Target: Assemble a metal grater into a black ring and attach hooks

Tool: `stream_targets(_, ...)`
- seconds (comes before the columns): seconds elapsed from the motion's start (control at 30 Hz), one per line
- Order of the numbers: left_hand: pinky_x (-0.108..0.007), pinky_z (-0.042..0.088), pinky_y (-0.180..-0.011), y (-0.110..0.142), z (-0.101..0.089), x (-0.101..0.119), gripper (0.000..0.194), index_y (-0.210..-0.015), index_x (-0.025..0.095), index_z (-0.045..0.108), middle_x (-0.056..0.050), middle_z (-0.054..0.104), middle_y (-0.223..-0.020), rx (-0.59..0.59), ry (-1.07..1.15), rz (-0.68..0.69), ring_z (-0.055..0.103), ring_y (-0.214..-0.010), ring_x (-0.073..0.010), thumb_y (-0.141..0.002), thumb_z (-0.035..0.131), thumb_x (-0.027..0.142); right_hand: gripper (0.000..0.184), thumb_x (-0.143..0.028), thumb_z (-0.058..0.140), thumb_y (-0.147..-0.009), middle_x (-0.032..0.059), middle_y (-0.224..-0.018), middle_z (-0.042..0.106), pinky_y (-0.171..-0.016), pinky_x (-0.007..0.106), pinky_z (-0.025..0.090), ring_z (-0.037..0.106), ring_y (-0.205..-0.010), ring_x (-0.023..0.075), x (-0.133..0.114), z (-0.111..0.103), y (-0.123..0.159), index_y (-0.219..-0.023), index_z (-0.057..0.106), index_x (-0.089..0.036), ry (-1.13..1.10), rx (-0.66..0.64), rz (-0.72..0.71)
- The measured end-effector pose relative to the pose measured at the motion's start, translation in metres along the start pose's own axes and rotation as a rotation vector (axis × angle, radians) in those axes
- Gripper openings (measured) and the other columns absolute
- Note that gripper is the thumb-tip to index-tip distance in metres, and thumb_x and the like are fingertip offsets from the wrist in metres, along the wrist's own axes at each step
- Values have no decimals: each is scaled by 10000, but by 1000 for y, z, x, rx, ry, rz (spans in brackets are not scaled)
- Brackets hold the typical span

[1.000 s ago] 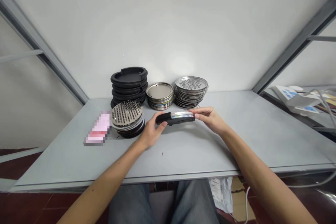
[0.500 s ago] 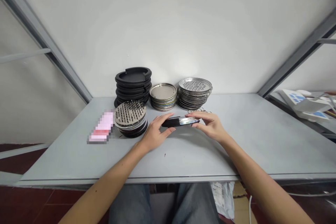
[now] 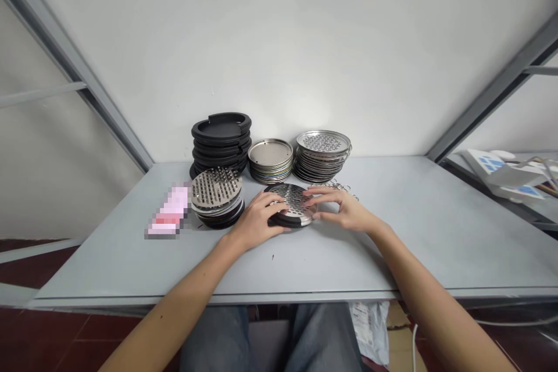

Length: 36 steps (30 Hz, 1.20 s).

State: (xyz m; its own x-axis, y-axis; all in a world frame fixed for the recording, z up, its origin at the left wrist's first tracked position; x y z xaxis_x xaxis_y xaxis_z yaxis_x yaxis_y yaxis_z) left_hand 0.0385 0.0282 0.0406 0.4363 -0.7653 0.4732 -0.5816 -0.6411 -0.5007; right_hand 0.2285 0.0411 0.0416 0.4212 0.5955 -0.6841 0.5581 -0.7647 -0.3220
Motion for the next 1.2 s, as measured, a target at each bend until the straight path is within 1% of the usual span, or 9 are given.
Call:
stream_targets(0.1,-470,352,-1105,1,5,-2,438,-1089,215,638,-87,591,-1195,-64,-58,-3,515,-1185,-262,-693,798,316,426,-388,697,-787,94,-1315,595,-1068,466,404,526,-1244,282,9,4,0,-1190,662,-252,66,-16,49)
stream_targets(0.2,-471,337,-1124,3,7,-4,637,-1210,212,577,-121,478,-1361,-118,-45,-59,411,-1310,-305,-652,809,413,578,-411,718,-759,116,-1393,523,-1094,499,365,468,-1299,306,15,3,1,-1291,582,-231,150,22,68)
stream_targets(0.37,-534,214,-1170,10,10,-20,1037,-1487,171,206,-187,143,-1570,-158,-22,-273,135,-1453,-362,-688,720,588,738,-442,710,-759,144,-1442,463,-1099,532,350,446,-1319,331,18,5,1,-1407,452,-203,189,11,83)
stream_targets(0.5,-530,196,-1175,13,15,-29,1186,-1510,150,82,-216,119,-1570,-175,24,-340,118,-1453,-372,-643,744,617,793,-452,740,-724,144,-1415,496,-1083,511,386,493,-1281,333,23,7,2,-1410,452,-180,165,-11,134)
stream_targets(0.77,-491,259,-1160,15,19,-30,1163,-1519,214,120,-159,86,-1584,-182,40,-373,173,-1446,-357,-629,754,614,790,-465,750,-712,142,-1413,493,-1091,504,378,484,-1287,338,25,9,3,-1389,482,-159,189,-5,95)
stream_targets(0.9,-483,265,-1161,14,18,-27,902,-1415,242,427,-119,93,-1582,-199,26,-359,227,-1429,-368,-649,756,584,801,-487,729,-727,152,-1427,473,-1089,509,377,470,-1297,343,26,11,3,-1400,465,-142,208,-18,101)
stream_targets(0.97,-485,265,-1161,13,17,-27,832,-1359,232,508,-115,108,-1577,-196,19,-347,237,-1424,-374,-648,755,586,802,-489,728,-726,162,-1429,469,-1090,520,370,466,-1300,347,26,11,2,-1397,467,-136,208,-11,98)
stream_targets(1.1,-498,263,-1160,13,17,-27,845,-1375,235,487,-118,109,-1575,-200,13,-334,231,-1426,-377,-661,730,614,766,-476,737,-718,170,-1407,497,-1075,538,378,482,-1283,357,21,10,-1,-1367,504,-143,215,18,49)
stream_targets(1.2,-544,228,-1160,14,15,-22,871,-1424,224,409,-137,71,-1584,-203,-40,-324,127,-1447,-395,-698,700,609,554,-435,684,-780,133,-1320,589,-1025,498,444,559,-1202,328,16,4,-2,-1267,596,-184,208,68,14)
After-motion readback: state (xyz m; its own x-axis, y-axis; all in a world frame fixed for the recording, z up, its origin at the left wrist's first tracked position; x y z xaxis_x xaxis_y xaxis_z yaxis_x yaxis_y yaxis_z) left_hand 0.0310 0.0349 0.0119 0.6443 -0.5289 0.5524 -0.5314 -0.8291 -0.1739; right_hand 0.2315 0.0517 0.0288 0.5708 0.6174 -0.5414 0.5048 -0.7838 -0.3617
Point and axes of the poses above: each hand's wrist, its own y-axis away from the middle knuckle, its own z-axis out of the palm, x = y × z, the point moved 7 cm from there along -y, towards the middle knuckle
